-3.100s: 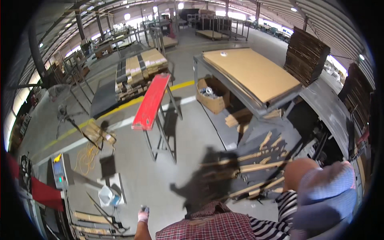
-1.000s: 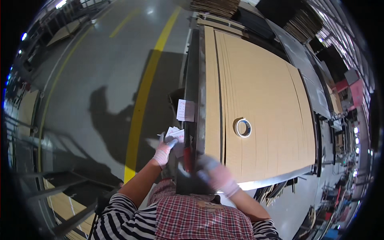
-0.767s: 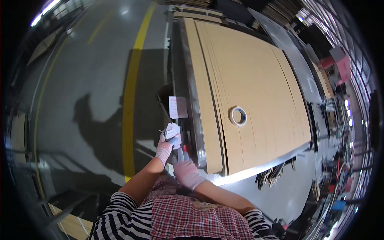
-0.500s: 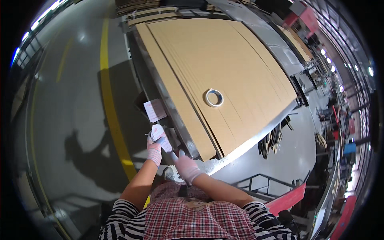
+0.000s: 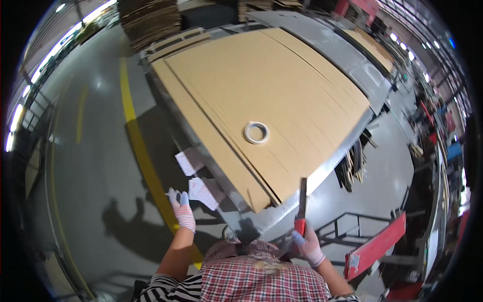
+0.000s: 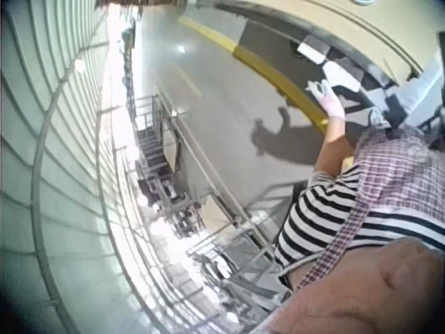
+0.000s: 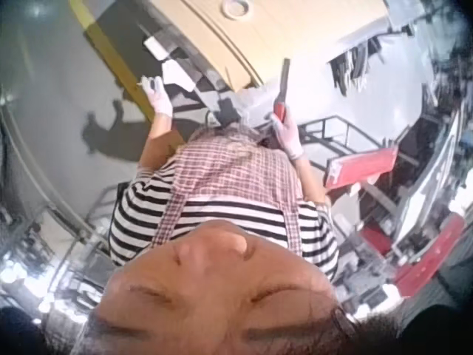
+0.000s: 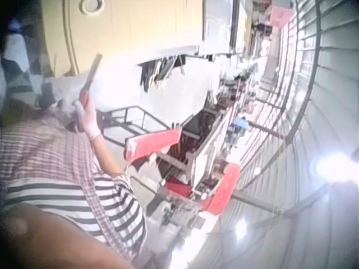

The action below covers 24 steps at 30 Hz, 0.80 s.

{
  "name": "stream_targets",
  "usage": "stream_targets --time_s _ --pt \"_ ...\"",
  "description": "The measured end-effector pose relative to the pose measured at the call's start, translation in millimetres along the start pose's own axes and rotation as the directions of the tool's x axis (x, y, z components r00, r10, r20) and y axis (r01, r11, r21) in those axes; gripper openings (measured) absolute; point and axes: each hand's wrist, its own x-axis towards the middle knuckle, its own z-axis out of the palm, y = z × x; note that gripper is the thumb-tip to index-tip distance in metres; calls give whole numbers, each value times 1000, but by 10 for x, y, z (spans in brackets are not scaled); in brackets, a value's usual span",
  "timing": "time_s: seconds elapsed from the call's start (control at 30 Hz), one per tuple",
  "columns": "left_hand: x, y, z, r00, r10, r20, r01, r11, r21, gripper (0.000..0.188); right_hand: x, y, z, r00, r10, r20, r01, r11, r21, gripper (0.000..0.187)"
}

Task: Manually feeding cardboard sheets into an industrial processing machine and trimming edges with a utility tool.

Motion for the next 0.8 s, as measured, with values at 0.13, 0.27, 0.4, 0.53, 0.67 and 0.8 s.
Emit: stream_targets --time_s 0.13,0.27,0.4,0.53,0.67,0.8 --pt "-284 1265 765 719 344 604 -389 919 -61 37 282 50 -544 967 -243 78 241 769 -591 47" --pt "-714 1913 1967 141 -7 990 -840 529 124 38 513 -68 -826 993 -84 84 117 571 -813 49" --pt "-741 1530 2685 122 -248 961 -916 344 205 44 629 -176 -880 986 54 157 107 514 -851 43" --pt "-723 1536 2836 140 -427 893 -861 392 323 53 686 -36 -941 972 85 218 146 506 -850 36" --pt "-657 1615 2843 76 -415 906 -869 418 265 55 737 -20 -954 970 158 183 104 411 -906 61" --pt "-560 1534 2791 19 -379 925 -872 446 201 55 653 -229 -801 963 203 177 89 382 -920 35"
